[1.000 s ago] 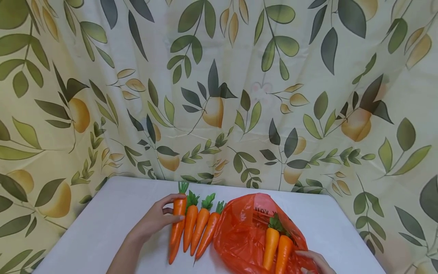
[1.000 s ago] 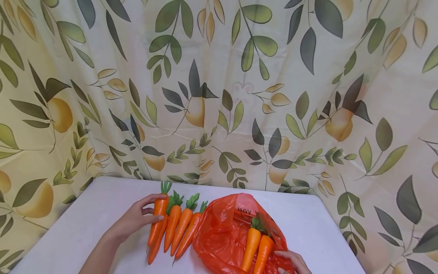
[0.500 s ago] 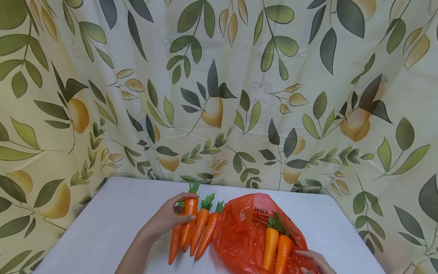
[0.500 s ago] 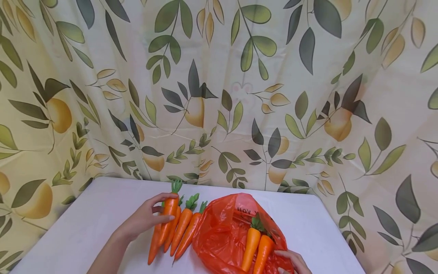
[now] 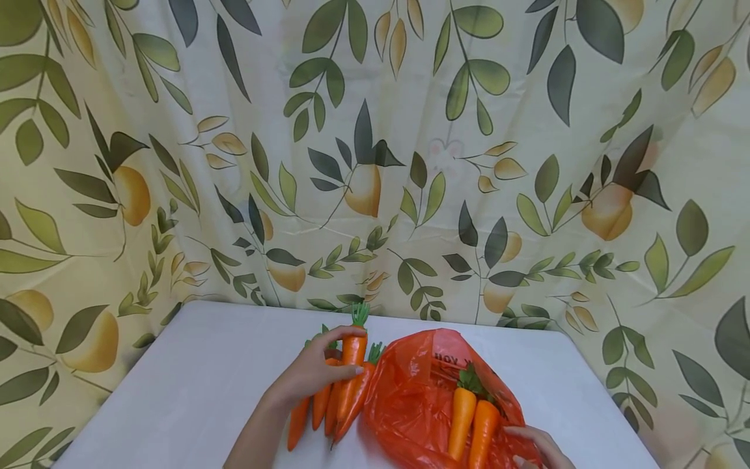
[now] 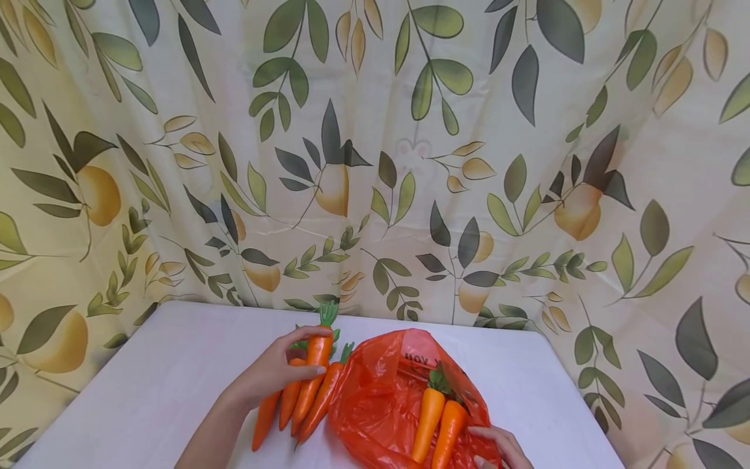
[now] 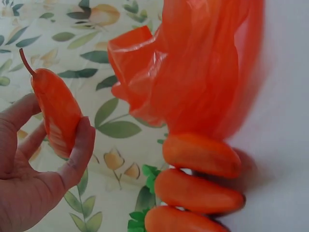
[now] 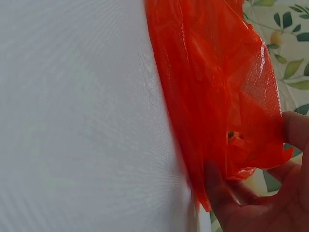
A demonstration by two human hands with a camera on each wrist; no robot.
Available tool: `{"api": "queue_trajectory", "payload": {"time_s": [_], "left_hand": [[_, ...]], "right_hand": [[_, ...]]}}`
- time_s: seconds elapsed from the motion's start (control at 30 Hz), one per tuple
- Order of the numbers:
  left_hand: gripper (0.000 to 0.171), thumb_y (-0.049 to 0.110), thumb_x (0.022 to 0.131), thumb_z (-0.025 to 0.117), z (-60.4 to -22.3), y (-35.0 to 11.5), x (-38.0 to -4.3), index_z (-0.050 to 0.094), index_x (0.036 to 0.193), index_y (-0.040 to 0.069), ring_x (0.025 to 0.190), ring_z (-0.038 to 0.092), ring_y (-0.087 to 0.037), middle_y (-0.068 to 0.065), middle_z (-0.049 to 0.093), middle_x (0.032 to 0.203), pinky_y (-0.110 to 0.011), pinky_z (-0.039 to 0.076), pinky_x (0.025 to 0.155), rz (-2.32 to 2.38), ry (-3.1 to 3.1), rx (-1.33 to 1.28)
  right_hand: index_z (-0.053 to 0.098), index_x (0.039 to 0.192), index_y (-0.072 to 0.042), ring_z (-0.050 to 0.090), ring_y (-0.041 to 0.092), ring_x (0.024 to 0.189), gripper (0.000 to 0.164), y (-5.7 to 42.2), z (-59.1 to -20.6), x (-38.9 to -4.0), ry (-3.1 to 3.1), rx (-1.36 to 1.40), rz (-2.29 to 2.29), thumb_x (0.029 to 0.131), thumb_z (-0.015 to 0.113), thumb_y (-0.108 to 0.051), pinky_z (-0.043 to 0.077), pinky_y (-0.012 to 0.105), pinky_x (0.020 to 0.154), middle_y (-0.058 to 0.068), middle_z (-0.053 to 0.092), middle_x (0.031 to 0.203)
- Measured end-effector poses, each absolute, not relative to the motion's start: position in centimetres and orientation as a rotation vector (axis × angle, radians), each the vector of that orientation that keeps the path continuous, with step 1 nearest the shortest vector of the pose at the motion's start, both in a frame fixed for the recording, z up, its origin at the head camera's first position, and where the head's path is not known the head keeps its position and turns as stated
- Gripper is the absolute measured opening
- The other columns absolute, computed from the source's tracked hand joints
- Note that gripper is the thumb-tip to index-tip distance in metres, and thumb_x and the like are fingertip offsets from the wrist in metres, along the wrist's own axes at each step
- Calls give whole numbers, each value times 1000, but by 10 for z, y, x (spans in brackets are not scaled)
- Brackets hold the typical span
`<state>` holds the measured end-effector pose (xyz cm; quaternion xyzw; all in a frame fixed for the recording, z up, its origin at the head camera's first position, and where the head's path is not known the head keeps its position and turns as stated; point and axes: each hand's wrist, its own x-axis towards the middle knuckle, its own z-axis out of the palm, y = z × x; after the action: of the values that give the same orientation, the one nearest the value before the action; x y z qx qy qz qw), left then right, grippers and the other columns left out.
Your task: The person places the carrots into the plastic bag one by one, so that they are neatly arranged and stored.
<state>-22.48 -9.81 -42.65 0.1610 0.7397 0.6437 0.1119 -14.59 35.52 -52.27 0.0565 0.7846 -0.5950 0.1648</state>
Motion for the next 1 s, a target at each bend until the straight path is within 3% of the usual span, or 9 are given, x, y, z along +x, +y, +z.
{"api": "queue_trajectory", "payload": {"time_s": [0.13,0.3,0.8,1.0], "left_hand": [[52,16,89,83,-422,-88,-223,65,136,30,103,60,-33,-8,58,132,-45,59,73,1891,2165,496],[51,18,90,83,-419,-76,-222,64,136,32,106,60,-32,-9,60,127,-44,58,75,1887,2145,504],[50,13,90,82,-410,-53,-217,66,135,29,104,59,-31,-3,58,132,-42,59,75,1914,2084,552],[51,12,89,82,-408,-41,-217,67,131,36,108,57,-32,-3,56,131,-43,60,77,1914,2059,507]], "right_hand": [[51,141,7,58,33,107,81,356,-523,-146,2252,151,-1685,87,78,-48,58,50,86,35,27,146],[52,140,8,58,34,109,72,357,-524,-145,2275,140,-1682,93,75,-40,58,50,86,36,27,147],[52,140,7,58,34,108,79,355,-521,-144,2255,132,-1690,88,78,-47,59,51,85,34,28,146],[54,140,5,57,35,109,76,355,-520,-145,2249,145,-1697,88,78,-46,58,51,85,34,28,146]]}}
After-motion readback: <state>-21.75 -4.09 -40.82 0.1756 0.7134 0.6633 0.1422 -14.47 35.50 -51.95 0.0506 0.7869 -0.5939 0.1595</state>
